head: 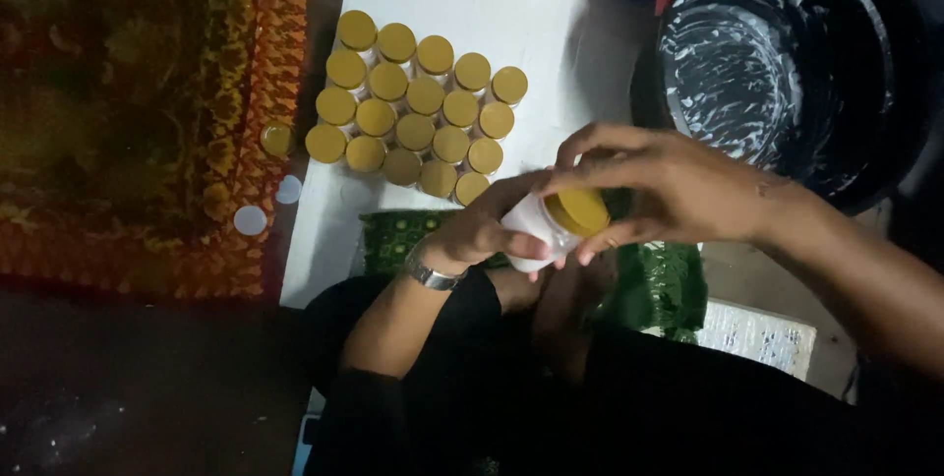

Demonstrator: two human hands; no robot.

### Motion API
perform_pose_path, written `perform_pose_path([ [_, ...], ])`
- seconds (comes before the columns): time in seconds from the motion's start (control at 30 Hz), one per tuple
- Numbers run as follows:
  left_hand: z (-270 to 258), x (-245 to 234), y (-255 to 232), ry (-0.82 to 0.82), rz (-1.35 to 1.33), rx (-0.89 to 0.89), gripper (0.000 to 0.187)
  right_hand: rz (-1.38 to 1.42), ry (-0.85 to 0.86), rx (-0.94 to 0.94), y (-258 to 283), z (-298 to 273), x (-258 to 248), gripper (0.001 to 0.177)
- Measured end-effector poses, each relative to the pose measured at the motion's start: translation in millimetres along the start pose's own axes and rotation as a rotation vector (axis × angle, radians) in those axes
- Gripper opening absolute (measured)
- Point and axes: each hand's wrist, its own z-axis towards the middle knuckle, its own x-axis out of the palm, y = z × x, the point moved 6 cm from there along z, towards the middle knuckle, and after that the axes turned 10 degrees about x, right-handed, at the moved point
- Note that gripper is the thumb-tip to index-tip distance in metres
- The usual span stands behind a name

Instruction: Screwing gold-colored lids onto white plastic jars filled with cream.

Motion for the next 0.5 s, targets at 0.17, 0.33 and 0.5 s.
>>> perform_pose_path([
  [0.17,0,7,1,0.074,-0.172,-0.060,0.063,-0.005,0.037,-0.021,9,-9,-1,0.070],
  [0.33,-6,0,17,0.073,-0.326,-0.152,0.065,0.018,0.060,-0.110,18,-16,-3,0.056],
  [0.5,-3,11,11,0.051,-0.348,-0.171,0.064,0.002,0.066,-0.053,10,-20,-3,0.058],
])
